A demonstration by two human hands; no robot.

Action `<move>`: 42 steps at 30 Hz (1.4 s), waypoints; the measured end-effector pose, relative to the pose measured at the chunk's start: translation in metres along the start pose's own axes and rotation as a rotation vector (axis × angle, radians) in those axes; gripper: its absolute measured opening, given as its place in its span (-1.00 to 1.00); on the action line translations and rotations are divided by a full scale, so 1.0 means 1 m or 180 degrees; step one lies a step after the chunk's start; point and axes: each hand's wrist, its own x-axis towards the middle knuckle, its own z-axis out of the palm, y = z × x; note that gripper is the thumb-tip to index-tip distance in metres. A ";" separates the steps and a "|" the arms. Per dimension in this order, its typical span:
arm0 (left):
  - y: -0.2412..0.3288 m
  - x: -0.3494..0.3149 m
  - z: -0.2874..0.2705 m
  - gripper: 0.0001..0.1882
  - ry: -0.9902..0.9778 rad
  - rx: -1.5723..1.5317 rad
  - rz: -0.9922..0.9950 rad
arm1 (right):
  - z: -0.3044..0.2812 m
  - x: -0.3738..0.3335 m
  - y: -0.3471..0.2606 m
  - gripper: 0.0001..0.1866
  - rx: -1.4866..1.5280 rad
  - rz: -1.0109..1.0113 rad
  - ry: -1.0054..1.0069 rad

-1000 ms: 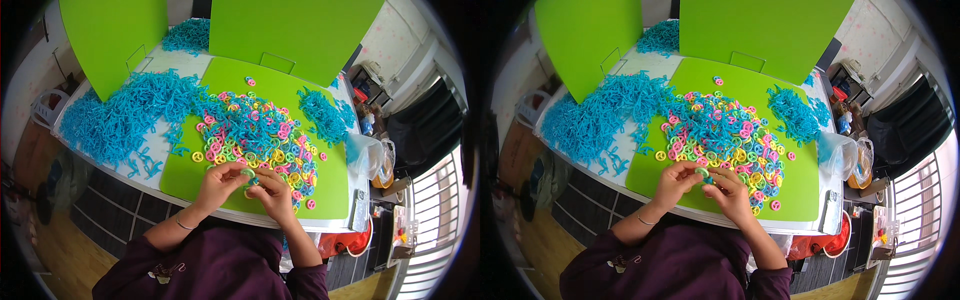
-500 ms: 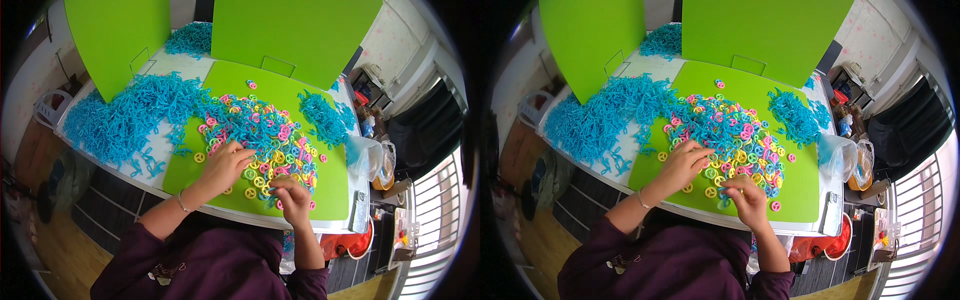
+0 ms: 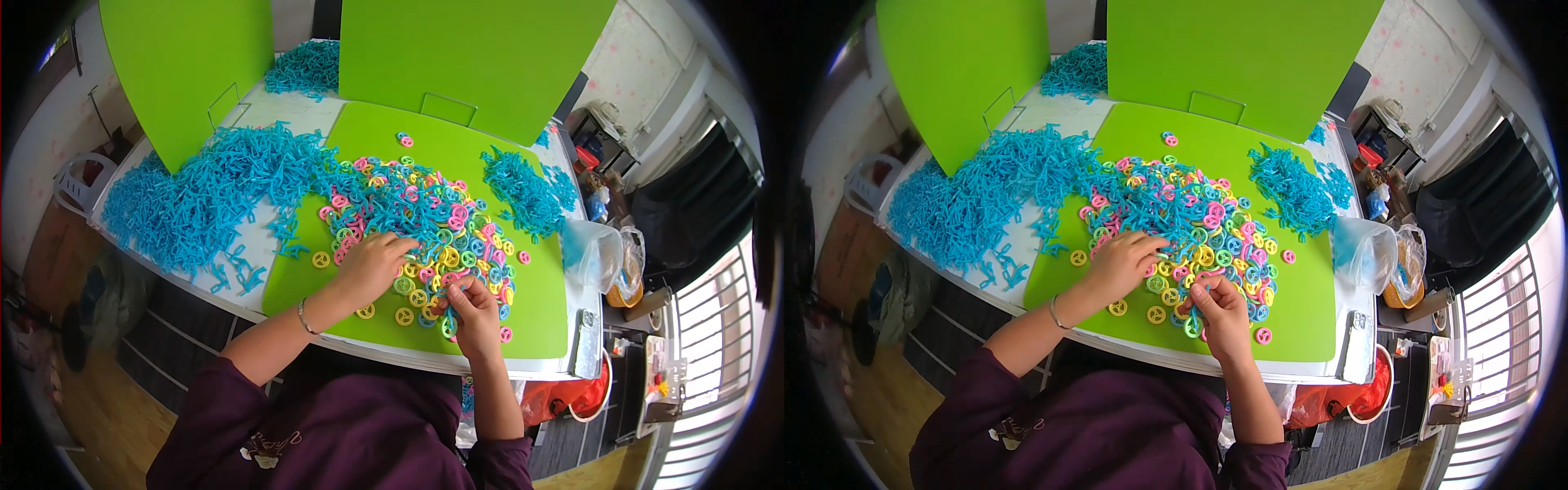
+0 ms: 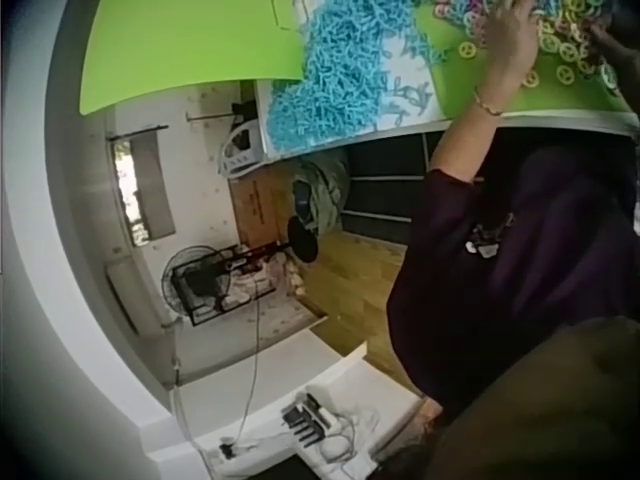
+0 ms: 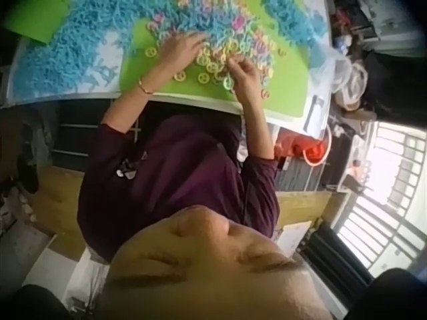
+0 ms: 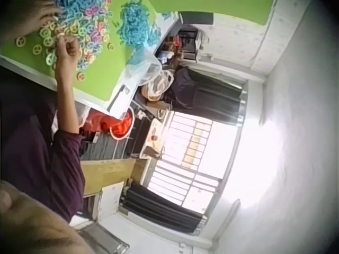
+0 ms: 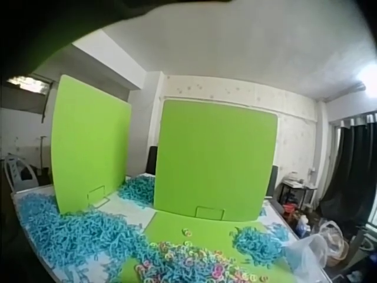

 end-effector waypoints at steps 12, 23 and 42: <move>0.030 -0.046 -0.017 -0.88 0.0100 -0.2939 -0.1110 | 0.019 0.001 0.020 -0.89 0.0775 0.0587 -0.0067; 0.029 -0.047 -0.018 -0.90 0.0590 -0.2314 -0.0569 | 0.025 0.002 0.023 -0.88 0.1562 0.1061 -0.0283; 0.033 -0.044 -0.019 -0.90 0.0933 -0.1943 -0.0221 | 0.048 -0.007 0.026 -0.89 0.0860 -0.0200 0.0203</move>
